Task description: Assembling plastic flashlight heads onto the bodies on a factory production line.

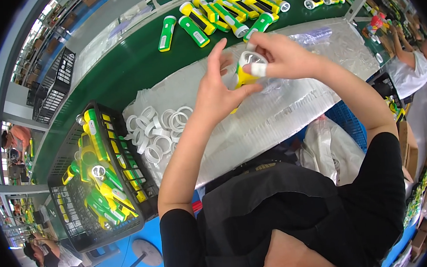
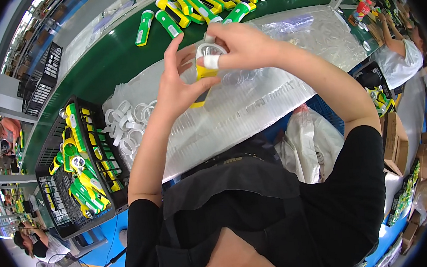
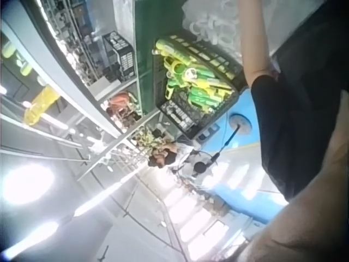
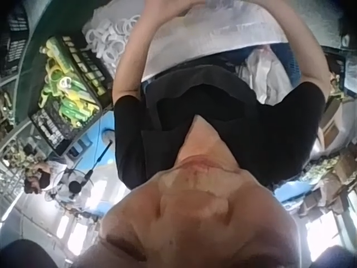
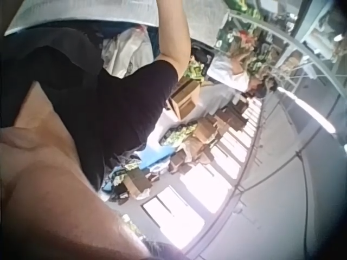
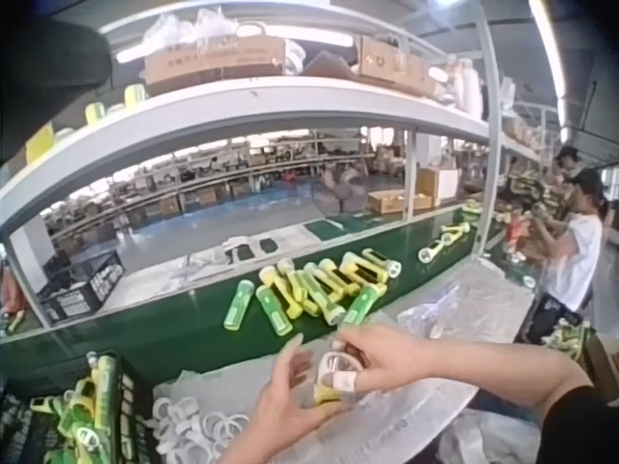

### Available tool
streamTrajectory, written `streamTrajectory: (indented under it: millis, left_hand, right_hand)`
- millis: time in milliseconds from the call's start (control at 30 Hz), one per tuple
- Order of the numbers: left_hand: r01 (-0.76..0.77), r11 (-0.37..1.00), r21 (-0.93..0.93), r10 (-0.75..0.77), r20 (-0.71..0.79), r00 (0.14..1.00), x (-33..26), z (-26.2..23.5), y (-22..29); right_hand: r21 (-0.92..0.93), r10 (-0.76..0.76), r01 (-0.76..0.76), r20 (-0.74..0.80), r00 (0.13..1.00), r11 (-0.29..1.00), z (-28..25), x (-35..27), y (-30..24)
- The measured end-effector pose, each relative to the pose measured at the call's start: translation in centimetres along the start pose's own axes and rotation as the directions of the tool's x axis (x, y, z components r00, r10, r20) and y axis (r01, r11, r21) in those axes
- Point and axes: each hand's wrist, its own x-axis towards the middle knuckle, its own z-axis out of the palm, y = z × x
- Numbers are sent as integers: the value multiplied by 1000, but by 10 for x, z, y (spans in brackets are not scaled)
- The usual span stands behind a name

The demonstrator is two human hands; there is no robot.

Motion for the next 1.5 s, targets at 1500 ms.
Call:
streamTrajectory:
  millis: [1500]
  left_hand:
    - [286,335,898,-546,-62,836,48,-388,-95]
  right_hand:
    - [376,502,-474,27,864,796,139,269,133]
